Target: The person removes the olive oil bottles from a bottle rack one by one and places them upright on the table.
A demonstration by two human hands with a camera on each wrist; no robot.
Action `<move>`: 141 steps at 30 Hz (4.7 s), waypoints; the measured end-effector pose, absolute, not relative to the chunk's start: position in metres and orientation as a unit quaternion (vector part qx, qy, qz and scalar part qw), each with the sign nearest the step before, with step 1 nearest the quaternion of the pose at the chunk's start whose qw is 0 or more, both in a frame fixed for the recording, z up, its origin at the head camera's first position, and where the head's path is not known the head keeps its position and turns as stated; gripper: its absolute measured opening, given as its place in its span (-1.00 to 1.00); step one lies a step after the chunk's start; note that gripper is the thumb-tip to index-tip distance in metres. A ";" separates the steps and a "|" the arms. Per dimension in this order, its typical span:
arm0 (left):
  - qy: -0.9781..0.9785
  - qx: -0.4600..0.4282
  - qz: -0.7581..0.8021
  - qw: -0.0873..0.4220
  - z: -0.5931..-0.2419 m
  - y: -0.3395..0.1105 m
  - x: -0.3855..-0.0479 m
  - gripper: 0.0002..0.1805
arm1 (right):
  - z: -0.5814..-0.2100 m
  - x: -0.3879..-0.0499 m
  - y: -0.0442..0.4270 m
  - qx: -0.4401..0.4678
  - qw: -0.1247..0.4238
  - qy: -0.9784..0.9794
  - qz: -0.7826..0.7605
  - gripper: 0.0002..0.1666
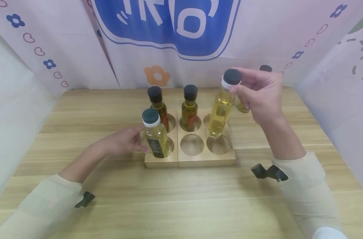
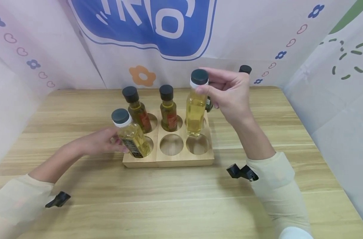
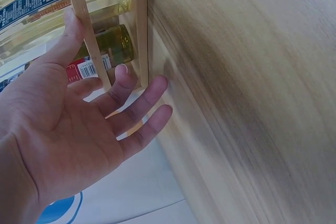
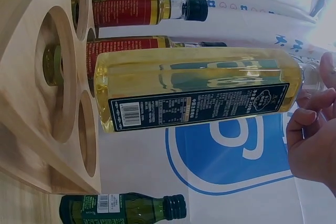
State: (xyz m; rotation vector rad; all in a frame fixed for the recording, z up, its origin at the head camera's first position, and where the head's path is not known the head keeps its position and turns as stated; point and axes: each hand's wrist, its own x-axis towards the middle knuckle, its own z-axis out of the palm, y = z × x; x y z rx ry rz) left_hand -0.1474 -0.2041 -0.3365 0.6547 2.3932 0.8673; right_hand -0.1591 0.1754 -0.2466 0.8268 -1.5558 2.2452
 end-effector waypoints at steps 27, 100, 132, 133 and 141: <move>0.877 0.255 0.323 0.249 -0.340 -0.205 -0.149 0.04 | -0.240 -0.183 0.174 0.163 0.154 -0.571 0.790 -0.66; 0.881 0.255 0.316 0.245 -0.340 -0.205 -0.149 0.04 | -0.290 -0.266 0.132 0.009 0.091 -0.589 0.803 -0.69; 0.880 0.251 0.319 0.247 -0.338 -0.204 -0.149 0.07 | -0.290 -0.269 0.145 0.024 0.038 -0.643 0.764 -0.50; 0.880 0.251 0.320 0.248 -0.338 -0.204 -0.149 0.07 | -0.290 -0.269 0.146 0.025 0.038 -0.644 0.764 -0.50; 0.881 0.251 0.315 0.248 -0.338 -0.204 -0.149 0.07 | -0.290 -0.265 0.149 0.025 0.030 -0.647 0.761 -0.49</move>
